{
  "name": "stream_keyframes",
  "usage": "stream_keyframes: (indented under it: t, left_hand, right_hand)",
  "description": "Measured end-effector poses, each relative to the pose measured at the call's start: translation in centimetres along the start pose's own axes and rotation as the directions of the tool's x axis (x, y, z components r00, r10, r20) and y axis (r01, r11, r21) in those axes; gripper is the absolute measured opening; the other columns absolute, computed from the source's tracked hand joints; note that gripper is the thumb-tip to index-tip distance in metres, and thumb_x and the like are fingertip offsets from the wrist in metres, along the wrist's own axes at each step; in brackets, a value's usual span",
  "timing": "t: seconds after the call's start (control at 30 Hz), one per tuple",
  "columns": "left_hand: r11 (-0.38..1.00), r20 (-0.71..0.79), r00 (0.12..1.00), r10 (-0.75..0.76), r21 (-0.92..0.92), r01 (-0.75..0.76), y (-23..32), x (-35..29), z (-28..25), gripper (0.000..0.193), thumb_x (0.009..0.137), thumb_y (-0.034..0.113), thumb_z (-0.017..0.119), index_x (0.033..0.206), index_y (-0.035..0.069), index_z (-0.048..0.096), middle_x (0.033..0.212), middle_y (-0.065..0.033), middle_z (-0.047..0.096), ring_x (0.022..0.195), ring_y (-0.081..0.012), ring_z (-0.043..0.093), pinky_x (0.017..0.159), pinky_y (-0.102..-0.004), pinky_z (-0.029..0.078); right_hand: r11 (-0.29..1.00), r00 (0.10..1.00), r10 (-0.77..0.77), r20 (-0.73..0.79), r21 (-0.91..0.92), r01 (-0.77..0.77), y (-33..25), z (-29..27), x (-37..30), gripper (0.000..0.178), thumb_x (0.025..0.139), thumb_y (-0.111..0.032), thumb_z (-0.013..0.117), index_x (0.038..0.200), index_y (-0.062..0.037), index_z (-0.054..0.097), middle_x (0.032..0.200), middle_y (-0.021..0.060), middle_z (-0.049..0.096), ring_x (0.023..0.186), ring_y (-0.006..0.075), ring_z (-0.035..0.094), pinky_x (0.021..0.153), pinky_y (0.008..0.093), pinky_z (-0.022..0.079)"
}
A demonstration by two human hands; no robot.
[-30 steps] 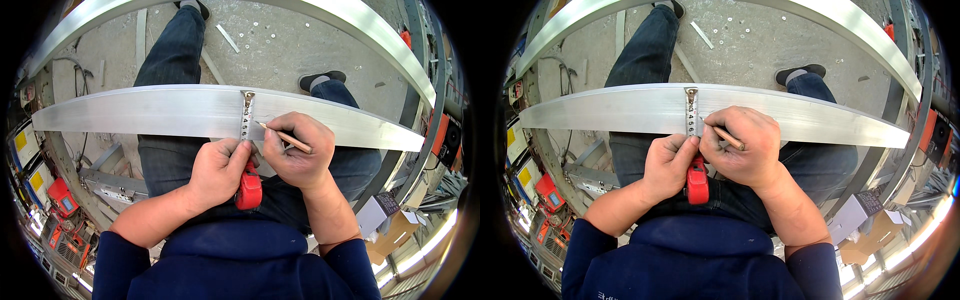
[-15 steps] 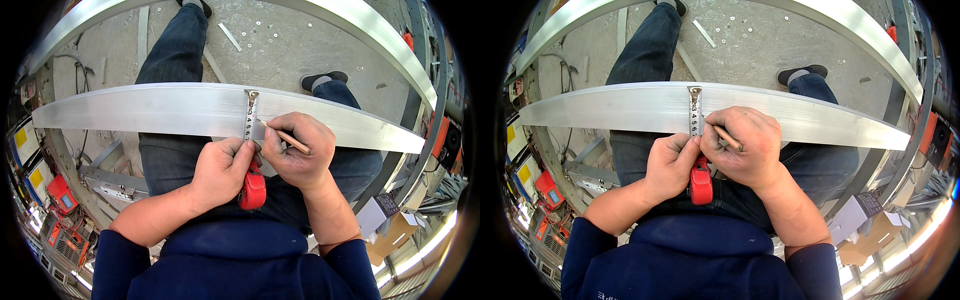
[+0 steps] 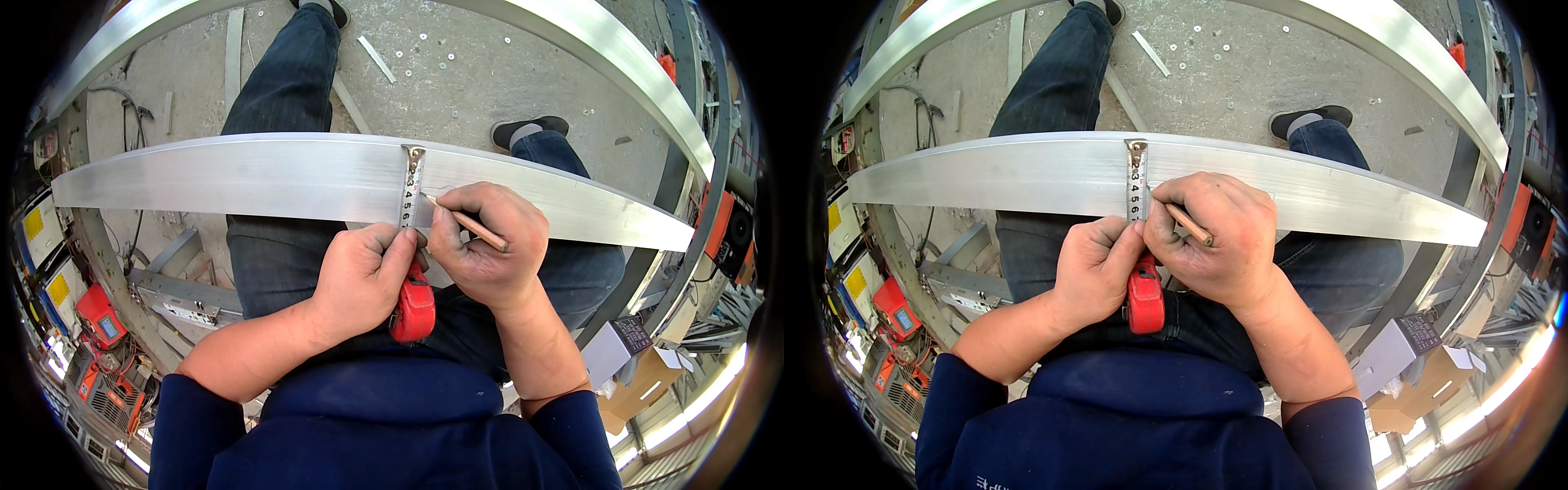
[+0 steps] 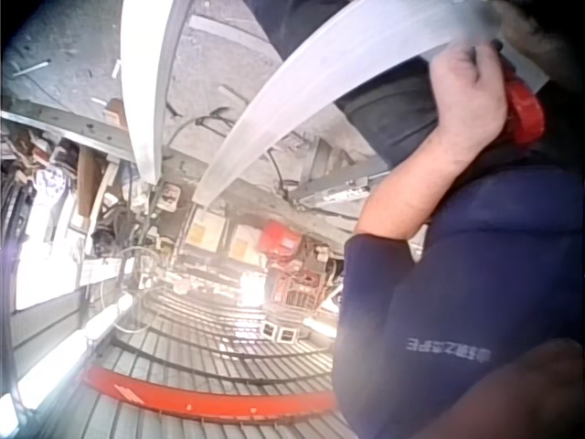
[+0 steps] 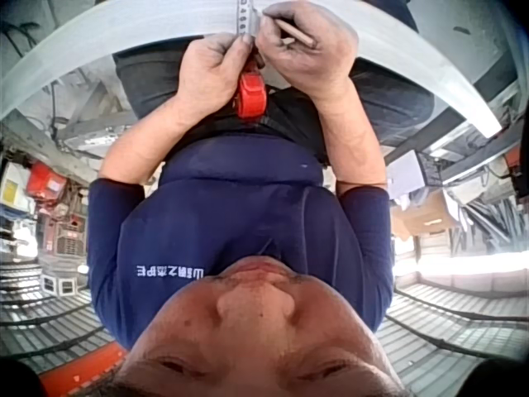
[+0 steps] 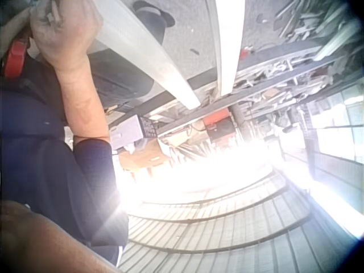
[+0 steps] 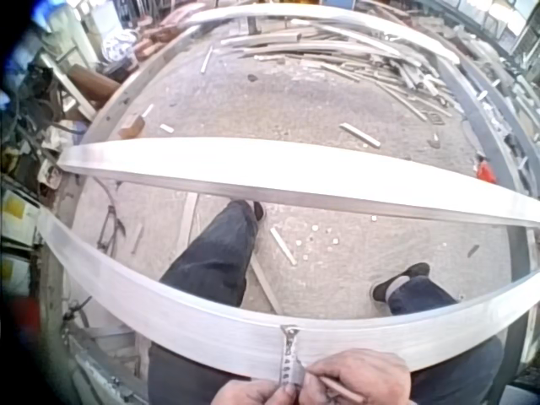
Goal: The person measures and marks a long white metal bar using a tape measure, pencil, and a digital door lock as a template. They align the lock on the bar, mark hole locations, and use a metal square to draw perpendicular lines.
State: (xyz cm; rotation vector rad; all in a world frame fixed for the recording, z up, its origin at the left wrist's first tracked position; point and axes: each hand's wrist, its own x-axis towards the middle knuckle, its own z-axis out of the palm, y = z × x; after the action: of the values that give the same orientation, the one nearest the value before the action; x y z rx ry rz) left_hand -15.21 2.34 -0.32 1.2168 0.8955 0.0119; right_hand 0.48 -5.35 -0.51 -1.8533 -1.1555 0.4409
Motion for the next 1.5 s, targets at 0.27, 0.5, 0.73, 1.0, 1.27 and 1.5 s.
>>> stream_keyframes:
  t: [0.27, 0.5, 0.73, 1.0, 1.27, 1.5]
  left_hand:
    - [1.000, -0.009, 1.000, -0.013, -0.003, 0.013, 0.0, -0.1, 0.1, 0.032, 0.107, 0.015, 0.055, 0.087, -0.006, 0.071, 0.072, -0.0125, 0.073, 0.062, -0.0142, 0.067, 0.061, -0.0313, 0.053]
    - [1.000, 0.002, 1.000, -0.014, -0.009, 0.014, -0.2, 0.0, 0.0, 0.033, 0.107, 0.015, 0.055, 0.087, -0.006, 0.071, 0.072, -0.0125, 0.073, 0.064, -0.0142, 0.067, 0.061, -0.0314, 0.054]
    - [1.000, -0.001, 1.000, 0.005, 0.023, -0.005, -0.2, -0.1, 0.0, 0.033, 0.106, 0.015, 0.055, 0.085, -0.005, 0.071, 0.069, -0.0130, 0.071, 0.061, -0.0144, 0.065, 0.059, -0.0320, 0.052]
    - [1.000, -0.011, 1.000, -0.006, 0.019, 0.006, 0.1, -0.1, 0.1, 0.032, 0.106, 0.014, 0.056, 0.087, -0.005, 0.071, 0.069, -0.0123, 0.071, 0.062, -0.0147, 0.067, 0.061, -0.0314, 0.053]
    - [0.981, 0.044, 0.991, -0.128, -0.140, 0.133, 0.1, -0.3, 0.2, 0.036, 0.111, 0.022, 0.052, 0.095, -0.005, 0.070, 0.082, -0.0083, 0.072, 0.070, -0.0101, 0.066, 0.065, -0.0258, 0.055]
    - [0.984, 0.191, 0.979, -0.069, -0.147, 0.098, -0.5, -0.2, 2.5, 0.036, 0.111, 0.026, 0.052, 0.101, -0.005, 0.068, 0.086, -0.0093, 0.073, 0.073, -0.0119, 0.068, 0.069, -0.0276, 0.058]
  right_hand:
    - [0.998, 0.994, -0.049, -0.093, -0.035, 0.045, 0.3, 0.3, -0.5, 0.015, 0.071, 0.002, 0.076, 0.079, -0.0060, 0.067, 0.071, 0.0086, 0.067, 0.059, 0.0276, 0.066, 0.055, 0.0335, 0.052]
    - [0.997, 0.995, -0.081, -0.066, 0.003, 0.081, 0.5, 0.2, -0.5, 0.015, 0.069, 0.003, 0.075, 0.078, -0.0052, 0.066, 0.069, 0.0078, 0.067, 0.059, 0.0257, 0.066, 0.055, 0.0323, 0.053]
    - [0.994, 0.993, -0.109, -0.048, -0.027, 0.108, 0.2, 0.3, -0.2, 0.016, 0.069, 0.003, 0.075, 0.079, -0.0056, 0.066, 0.069, 0.0076, 0.067, 0.059, 0.0262, 0.067, 0.054, 0.0335, 0.053]
    - [0.998, 0.992, -0.068, -0.107, -0.023, 0.066, 0.5, 0.2, -0.7, 0.016, 0.070, 0.003, 0.074, 0.080, -0.0050, 0.065, 0.071, 0.0085, 0.067, 0.059, 0.0255, 0.065, 0.055, 0.0322, 0.052]
    - [0.970, 0.980, 0.003, -0.200, 0.239, 0.046, 0.5, -2.7, -1.1, 0.012, 0.079, 0.006, 0.071, 0.088, 0.0011, 0.066, 0.074, 0.0122, 0.068, 0.061, 0.0179, 0.064, 0.056, 0.0260, 0.049]
    - [0.881, 0.878, 0.351, -0.327, 0.432, -0.192, 2.2, -8.5, -2.7, 0.020, 0.092, 0.000, 0.071, 0.111, 0.0070, 0.066, 0.092, 0.0118, 0.070, 0.078, 0.0128, 0.066, 0.072, 0.0237, 0.053]
